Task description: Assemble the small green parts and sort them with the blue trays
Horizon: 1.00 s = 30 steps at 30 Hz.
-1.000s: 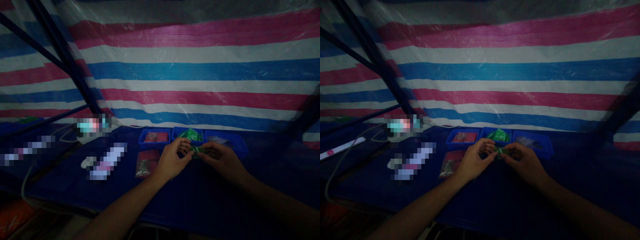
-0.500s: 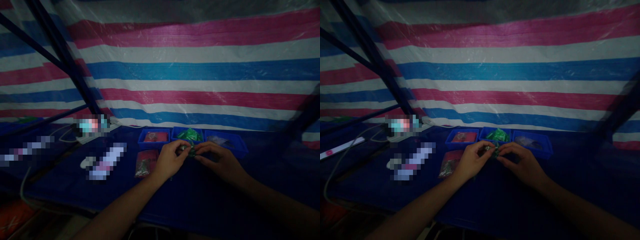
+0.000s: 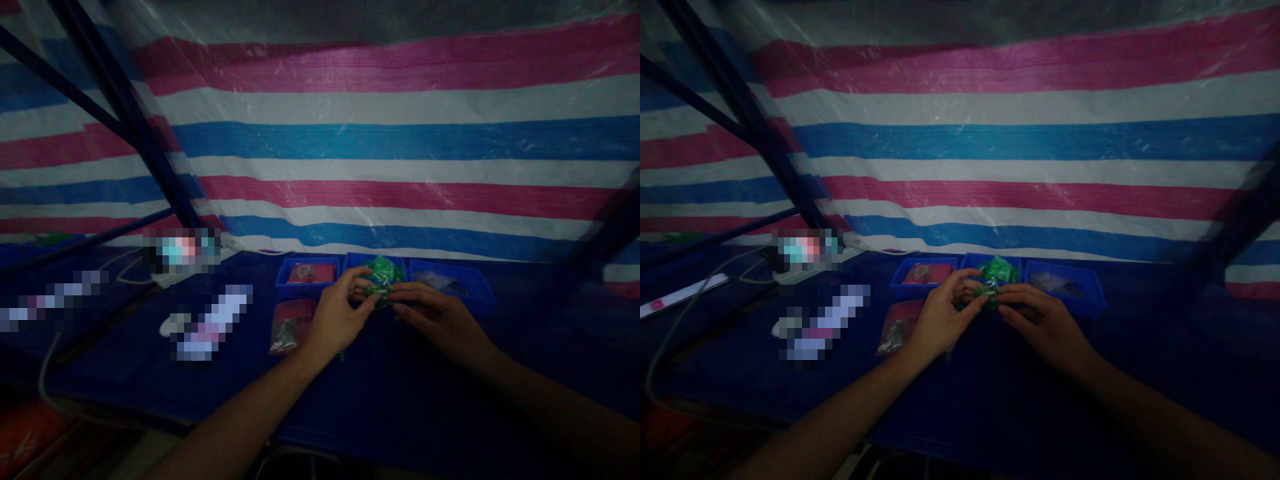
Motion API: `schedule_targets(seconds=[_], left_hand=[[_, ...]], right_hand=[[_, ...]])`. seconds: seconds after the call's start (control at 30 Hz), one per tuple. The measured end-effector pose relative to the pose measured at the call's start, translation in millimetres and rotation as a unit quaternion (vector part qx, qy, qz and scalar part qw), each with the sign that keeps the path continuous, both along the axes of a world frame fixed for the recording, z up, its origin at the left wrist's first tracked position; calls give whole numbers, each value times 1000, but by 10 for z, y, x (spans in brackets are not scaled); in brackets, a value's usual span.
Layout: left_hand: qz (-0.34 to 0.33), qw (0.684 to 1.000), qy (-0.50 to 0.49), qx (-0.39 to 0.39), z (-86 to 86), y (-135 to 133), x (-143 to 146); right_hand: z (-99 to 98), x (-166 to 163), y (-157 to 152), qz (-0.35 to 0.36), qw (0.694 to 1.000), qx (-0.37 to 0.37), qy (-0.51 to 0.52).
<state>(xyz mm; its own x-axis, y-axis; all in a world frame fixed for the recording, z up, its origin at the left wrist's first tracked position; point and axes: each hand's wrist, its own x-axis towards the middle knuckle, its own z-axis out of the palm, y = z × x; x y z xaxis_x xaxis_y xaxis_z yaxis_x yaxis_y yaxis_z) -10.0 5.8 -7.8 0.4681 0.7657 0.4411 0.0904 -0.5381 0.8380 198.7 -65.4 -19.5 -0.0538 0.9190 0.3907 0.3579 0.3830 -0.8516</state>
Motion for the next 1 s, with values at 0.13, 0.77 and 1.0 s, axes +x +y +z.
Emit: schedule_targets(seconds=[0.13, 0.77, 1.0], left_hand=[[38, 998, 19, 37, -6, 29, -20], [79, 984, 67, 143, 39, -22, -35], [50, 974, 132, 175, -20, -27, -40]], right_hand=[[55, -5, -18, -17, 999, 35, -29], [6, 115, 69, -137, 938, 221, -231], [-140, 91, 161, -111, 883, 194, -412]])
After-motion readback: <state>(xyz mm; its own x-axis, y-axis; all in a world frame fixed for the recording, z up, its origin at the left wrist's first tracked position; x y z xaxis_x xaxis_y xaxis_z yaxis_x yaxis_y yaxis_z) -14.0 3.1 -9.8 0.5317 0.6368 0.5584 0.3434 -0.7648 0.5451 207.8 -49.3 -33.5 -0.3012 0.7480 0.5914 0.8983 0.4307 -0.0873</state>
